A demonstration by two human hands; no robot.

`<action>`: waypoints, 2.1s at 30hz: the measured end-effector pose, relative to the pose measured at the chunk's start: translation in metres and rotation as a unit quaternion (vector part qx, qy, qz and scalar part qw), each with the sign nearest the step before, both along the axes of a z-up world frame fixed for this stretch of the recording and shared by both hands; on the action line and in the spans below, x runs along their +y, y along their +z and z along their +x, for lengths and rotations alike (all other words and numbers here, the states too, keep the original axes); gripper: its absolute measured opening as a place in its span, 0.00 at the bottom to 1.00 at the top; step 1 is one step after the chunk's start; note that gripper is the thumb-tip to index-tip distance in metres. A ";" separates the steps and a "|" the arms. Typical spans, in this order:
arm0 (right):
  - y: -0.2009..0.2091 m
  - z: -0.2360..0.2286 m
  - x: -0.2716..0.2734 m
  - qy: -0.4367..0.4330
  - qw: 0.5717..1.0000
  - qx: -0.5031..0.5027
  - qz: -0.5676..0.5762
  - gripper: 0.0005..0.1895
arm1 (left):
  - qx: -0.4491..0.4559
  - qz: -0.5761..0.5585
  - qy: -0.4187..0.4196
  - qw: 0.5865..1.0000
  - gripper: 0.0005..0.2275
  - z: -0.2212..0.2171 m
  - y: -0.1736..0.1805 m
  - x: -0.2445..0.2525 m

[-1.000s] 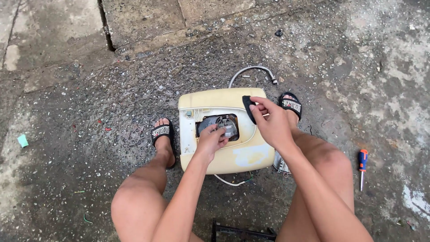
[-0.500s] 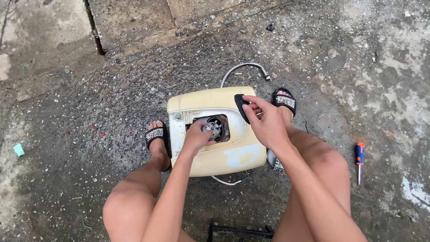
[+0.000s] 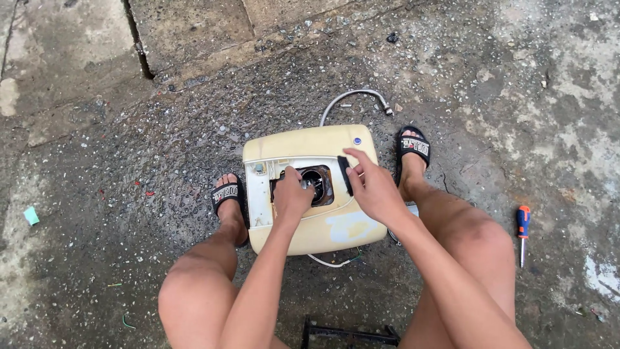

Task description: Disassembling a water heater to remove the internal heating element and tank assembly.

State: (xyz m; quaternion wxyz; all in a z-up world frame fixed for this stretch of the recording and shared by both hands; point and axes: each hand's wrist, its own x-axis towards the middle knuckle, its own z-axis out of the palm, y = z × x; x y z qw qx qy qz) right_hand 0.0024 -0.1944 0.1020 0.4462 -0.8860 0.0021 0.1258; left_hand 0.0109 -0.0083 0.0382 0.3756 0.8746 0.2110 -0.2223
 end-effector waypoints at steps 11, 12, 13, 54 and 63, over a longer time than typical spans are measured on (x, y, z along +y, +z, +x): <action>-0.076 -0.002 0.054 0.031 0.981 0.173 0.076 0.21 | -0.027 -0.179 0.168 0.969 0.05 -0.018 -0.068 0.010; -0.073 -0.006 0.060 0.012 0.978 0.181 0.103 0.22 | -0.020 -0.235 0.189 0.953 0.08 -0.023 -0.066 0.012; -0.072 -0.005 0.064 0.013 0.978 0.181 0.103 0.22 | -0.020 -0.236 0.190 0.953 0.08 -0.023 -0.055 0.013; -0.196 0.068 0.100 0.289 0.812 -0.018 -0.507 0.05 | -0.045 -0.214 0.225 0.949 0.15 -0.036 0.017 0.041; -0.135 0.033 0.080 0.174 0.911 0.022 -0.373 0.04 | -0.050 -0.110 0.181 0.976 0.18 -0.036 0.007 0.047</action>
